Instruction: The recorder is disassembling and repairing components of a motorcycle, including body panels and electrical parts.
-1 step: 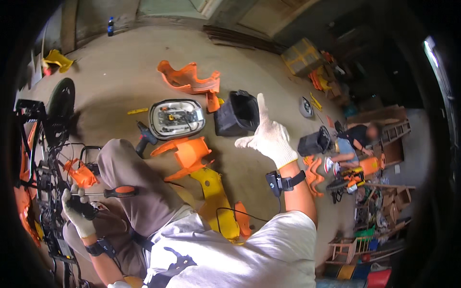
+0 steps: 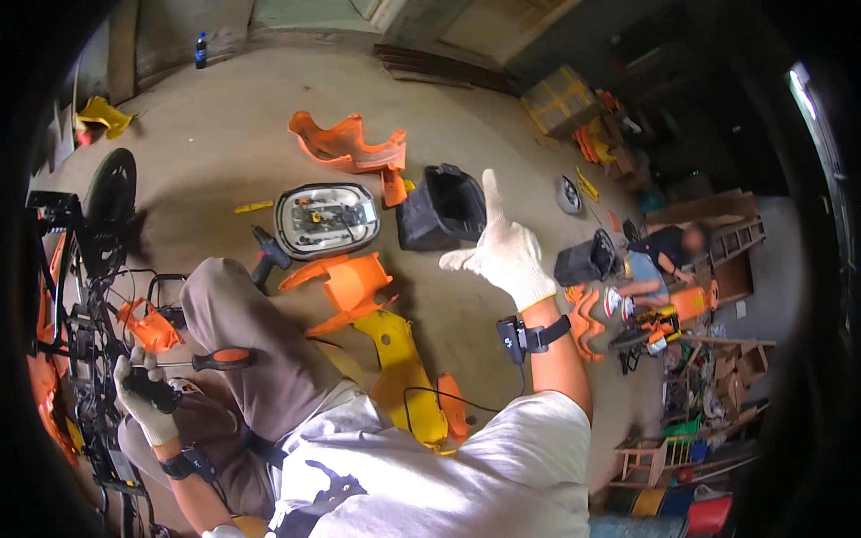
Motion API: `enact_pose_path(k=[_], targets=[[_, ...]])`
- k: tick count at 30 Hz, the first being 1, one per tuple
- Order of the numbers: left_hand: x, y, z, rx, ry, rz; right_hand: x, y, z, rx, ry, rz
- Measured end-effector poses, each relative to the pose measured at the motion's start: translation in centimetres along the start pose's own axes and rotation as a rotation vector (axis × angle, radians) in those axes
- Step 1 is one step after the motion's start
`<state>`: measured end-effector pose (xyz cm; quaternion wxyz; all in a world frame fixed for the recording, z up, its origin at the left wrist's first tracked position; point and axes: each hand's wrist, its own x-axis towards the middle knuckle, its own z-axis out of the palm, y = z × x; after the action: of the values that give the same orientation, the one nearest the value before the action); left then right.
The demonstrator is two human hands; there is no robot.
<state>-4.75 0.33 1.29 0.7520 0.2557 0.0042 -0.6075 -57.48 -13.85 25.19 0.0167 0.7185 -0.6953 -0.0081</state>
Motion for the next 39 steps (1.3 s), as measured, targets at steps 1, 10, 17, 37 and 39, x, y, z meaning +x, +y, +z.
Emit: enact_pose_path(k=[1, 10, 17, 37, 39], targets=[[-0.4, 0.0, 0.2, -0.017, -0.100, -0.030, -0.3, 0.6, -0.3, 0.099, -0.042, 0.128], [-0.8, -0.3, 1.7, 0.077, -0.025, -0.045, -1.2, -3.6, 3.3, 0.346, -0.175, 0.066], [-1.5, -0.4, 2.5, 0.014, -0.060, 0.029, 0.4, -15.8, 10.6, 0.051, -0.685, -0.497], [-2.1, -0.6, 4.0, 0.055, -0.013, 0.050, 3.8, -19.9, 10.2, -0.147, -0.770, -0.736], [-2.1, -0.6, 4.0, 0.078, -0.052, 0.046, 3.9, -19.9, 10.5, -0.138, -0.739, -0.778]])
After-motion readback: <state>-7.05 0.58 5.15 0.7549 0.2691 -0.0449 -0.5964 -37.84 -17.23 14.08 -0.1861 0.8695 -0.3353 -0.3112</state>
